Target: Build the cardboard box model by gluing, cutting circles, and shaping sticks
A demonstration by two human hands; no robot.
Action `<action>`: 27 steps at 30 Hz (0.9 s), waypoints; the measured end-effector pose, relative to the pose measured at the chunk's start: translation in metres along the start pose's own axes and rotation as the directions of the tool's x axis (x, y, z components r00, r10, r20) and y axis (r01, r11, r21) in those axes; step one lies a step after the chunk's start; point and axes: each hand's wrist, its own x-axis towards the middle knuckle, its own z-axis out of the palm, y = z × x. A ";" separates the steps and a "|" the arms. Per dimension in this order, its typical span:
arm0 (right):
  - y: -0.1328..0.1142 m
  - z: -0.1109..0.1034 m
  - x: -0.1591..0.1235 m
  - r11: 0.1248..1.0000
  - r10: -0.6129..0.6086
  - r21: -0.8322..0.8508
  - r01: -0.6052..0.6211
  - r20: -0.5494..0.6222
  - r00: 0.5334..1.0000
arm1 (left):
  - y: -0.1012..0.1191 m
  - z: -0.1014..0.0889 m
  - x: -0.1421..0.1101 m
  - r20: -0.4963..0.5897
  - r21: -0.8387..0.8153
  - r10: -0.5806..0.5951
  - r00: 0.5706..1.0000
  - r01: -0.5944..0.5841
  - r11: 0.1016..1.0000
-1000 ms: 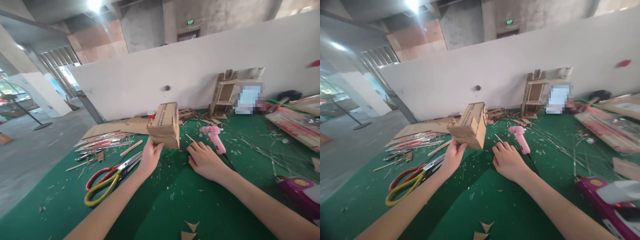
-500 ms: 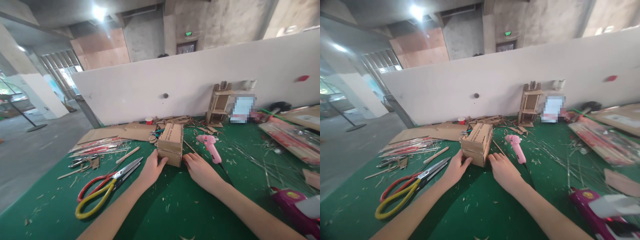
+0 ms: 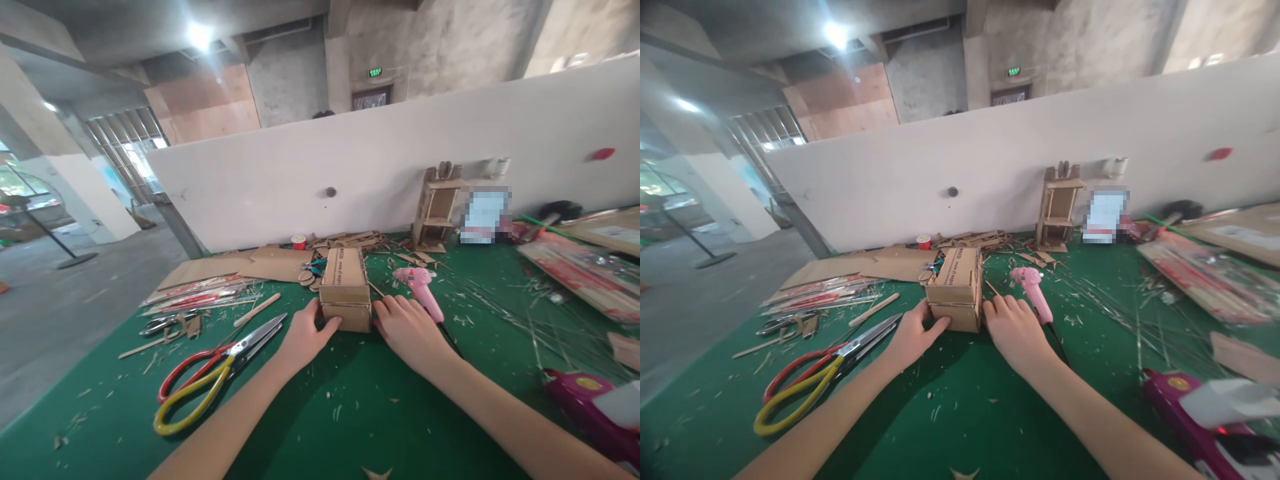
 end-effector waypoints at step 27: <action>0.003 0.001 -0.006 0.983 0.137 -0.134 -0.127 0.069 0.988 | -0.031 -0.056 0.031 -0.105 0.664 -0.073 0.992 0.125 0.737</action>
